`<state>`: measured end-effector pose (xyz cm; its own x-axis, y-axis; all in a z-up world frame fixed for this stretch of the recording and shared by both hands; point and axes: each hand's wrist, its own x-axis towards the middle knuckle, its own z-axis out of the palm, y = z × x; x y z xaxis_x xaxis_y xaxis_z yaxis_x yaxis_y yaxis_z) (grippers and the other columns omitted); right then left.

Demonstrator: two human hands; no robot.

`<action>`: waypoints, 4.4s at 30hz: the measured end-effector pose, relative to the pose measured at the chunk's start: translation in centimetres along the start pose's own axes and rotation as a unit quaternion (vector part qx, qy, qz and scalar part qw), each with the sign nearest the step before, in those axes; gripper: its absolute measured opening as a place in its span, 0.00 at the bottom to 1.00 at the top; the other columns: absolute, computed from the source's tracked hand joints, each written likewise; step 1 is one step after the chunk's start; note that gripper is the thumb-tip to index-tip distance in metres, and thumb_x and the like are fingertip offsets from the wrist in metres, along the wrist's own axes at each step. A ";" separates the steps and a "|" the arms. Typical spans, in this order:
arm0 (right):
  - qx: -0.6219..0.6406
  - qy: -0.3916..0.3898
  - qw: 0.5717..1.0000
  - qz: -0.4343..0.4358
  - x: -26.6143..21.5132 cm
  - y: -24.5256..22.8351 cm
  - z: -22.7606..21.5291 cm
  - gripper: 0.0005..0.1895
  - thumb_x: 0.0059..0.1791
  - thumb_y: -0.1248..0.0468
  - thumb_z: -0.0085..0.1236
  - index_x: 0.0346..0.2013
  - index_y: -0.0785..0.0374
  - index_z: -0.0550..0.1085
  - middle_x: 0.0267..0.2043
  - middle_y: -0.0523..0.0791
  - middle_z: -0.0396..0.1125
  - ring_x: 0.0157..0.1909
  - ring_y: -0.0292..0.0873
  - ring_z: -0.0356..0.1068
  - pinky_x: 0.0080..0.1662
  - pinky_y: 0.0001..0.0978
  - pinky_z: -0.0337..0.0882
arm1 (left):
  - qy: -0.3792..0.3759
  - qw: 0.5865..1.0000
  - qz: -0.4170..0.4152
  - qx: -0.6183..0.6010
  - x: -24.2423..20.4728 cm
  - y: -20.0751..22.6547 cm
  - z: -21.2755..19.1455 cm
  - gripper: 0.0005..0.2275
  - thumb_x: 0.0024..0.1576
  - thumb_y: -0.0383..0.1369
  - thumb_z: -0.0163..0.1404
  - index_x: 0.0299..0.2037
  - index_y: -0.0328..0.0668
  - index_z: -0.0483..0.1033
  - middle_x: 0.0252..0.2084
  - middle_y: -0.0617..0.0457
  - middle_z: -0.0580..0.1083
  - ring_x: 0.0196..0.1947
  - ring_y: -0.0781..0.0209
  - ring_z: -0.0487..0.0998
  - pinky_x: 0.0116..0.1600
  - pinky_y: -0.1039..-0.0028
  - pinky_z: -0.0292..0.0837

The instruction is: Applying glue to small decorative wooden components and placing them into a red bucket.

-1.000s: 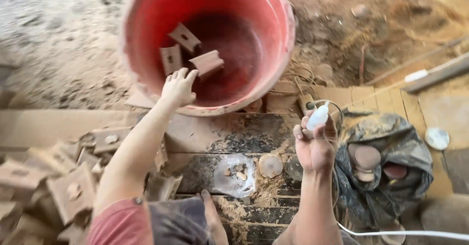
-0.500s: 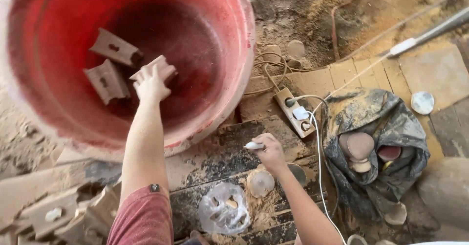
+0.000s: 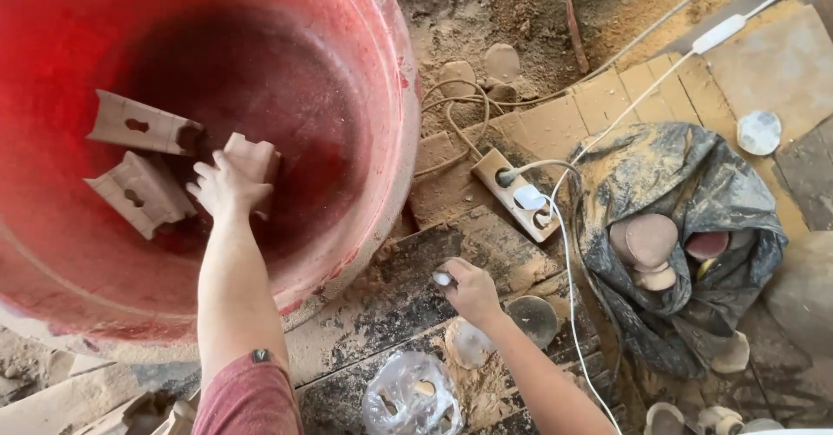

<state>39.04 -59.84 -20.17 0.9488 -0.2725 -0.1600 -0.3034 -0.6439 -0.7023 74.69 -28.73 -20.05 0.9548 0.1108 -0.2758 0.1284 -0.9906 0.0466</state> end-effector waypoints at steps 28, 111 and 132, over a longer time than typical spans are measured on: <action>0.517 0.050 0.726 -0.450 -15.3 -25.5 -23.9 0.16 0.41 0.76 0.71 0.37 0.63 0.73 0.38 0.51 0.74 0.59 0.55 0.71 0.60 0.49 0.71 | -0.359 0.278 0.124 -0.882 -45.7 -1.1 -16.7 0.20 0.58 0.50 0.48 0.31 0.38 0.75 0.15 0.41 0.72 0.07 0.51 0.72 0.05 0.71 0.62; 0.005 0.253 0.833 -0.493 -22.5 -24.3 -17.1 0.02 0.49 0.66 0.62 0.32 0.62 0.79 0.28 0.42 0.64 0.34 0.43 0.67 0.41 0.35 0.70 | 0.042 0.526 0.201 -0.825 -56.0 2.0 -13.6 0.50 0.48 0.33 0.64 0.76 0.69 0.38 0.67 0.38 0.63 0.56 0.49 0.73 0.55 0.64 0.77; -0.005 0.128 0.862 -0.490 -20.8 -23.7 -18.5 0.12 0.47 0.50 0.68 0.39 0.51 0.80 0.36 0.37 0.70 0.47 0.43 0.64 0.57 0.45 0.57 | 0.016 0.506 0.201 -0.839 -54.7 1.8 -12.3 0.48 0.49 0.30 0.63 0.76 0.61 0.42 0.54 0.43 0.67 0.43 0.53 0.78 0.45 0.68 0.81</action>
<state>24.86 -52.09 12.65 0.6998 0.2574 0.6663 0.6308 -0.6605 -0.4073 25.96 -35.61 6.98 0.9946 -0.0436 0.0938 -0.0571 0.5251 0.8491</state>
